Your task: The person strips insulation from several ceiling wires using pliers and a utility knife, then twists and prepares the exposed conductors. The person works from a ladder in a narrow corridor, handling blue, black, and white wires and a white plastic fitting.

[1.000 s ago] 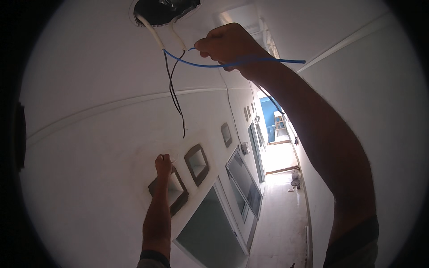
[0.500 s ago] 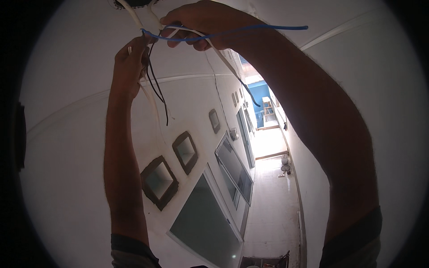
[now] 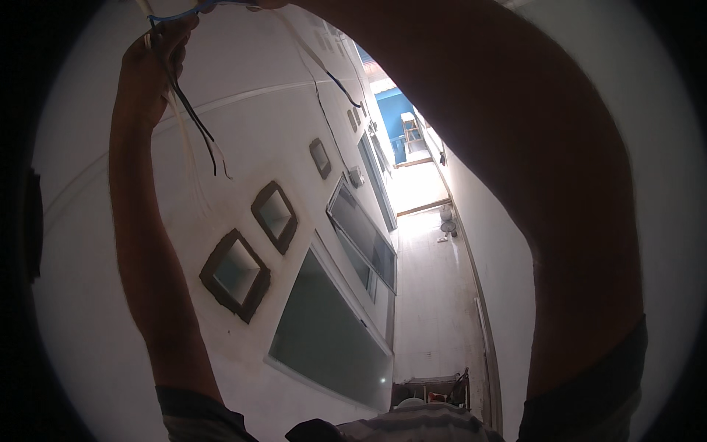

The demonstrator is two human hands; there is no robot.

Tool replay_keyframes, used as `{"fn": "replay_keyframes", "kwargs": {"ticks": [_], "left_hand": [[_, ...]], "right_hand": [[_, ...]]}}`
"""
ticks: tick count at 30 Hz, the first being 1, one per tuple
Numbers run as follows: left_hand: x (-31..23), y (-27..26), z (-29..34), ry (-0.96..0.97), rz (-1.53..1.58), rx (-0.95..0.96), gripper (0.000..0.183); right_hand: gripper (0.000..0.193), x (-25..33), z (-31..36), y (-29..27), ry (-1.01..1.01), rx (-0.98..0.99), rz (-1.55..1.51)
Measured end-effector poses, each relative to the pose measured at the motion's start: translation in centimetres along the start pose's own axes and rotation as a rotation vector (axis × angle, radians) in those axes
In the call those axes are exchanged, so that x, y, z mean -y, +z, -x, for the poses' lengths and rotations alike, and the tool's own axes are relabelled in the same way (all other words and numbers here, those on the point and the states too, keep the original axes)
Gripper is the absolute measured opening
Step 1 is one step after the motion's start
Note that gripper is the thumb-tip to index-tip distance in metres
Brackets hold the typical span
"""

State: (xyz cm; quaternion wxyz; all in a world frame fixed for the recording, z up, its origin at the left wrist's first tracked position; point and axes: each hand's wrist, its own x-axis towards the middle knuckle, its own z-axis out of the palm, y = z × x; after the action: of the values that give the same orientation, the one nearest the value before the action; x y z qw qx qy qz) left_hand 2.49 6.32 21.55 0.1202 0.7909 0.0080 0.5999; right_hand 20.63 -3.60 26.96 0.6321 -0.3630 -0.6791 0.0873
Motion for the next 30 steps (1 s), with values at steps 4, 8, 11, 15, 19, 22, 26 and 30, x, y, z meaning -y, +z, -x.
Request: {"fn": "replay_keyframes", "kwargs": {"ticks": [4, 8, 11, 15, 19, 22, 26, 30], "left_hand": [[0.4, -0.2, -0.5, -0.033, 0.023, 0.024, 0.037], [-0.7, 0.4, -0.5, -0.136, 0.275, 0.026, 0.024], [-1.8, 2.3, 0.5, -0.107, 0.379, -0.01, 0.021], [-1.1, 1.6, -0.5, -0.224, 0.529, -0.012, 0.016], [-1.2, 1.9, -0.5, -0.237, 0.563, -0.036, 0.017], [-1.1, 2.5, -0.8, -0.247, 0.534, -0.062, 0.017], [5.0, -0.7, -5.9, -0.333, 0.856, 0.229, 0.015], [1.4, 0.4, -1.9, -0.011, 0.31, -0.04, 0.039]], "right_hand": [[0.011, 0.2, 0.3, 0.6, -0.219, -0.075, 0.18], [0.011, -0.1, 1.7, 1.7, -0.611, -0.231, 0.586], [0.011, -1.3, 3.1, 2.4, -0.866, -0.372, 0.875], [0.011, -2.1, 4.2, 3.4, -1.106, -0.51, 1.07], [0.012, -2.9, 4.3, 3.9, -1.214, -0.573, 1.112], [0.01, -3.4, 4.6, 3.6, -1.22, -0.608, 1.073], [0.009, -3.0, 5.3, 3.3, -1.032, -0.535, 0.928], [0.015, -2.4, 8.4, 6.5, -1.256, -0.435, 0.768]]}}
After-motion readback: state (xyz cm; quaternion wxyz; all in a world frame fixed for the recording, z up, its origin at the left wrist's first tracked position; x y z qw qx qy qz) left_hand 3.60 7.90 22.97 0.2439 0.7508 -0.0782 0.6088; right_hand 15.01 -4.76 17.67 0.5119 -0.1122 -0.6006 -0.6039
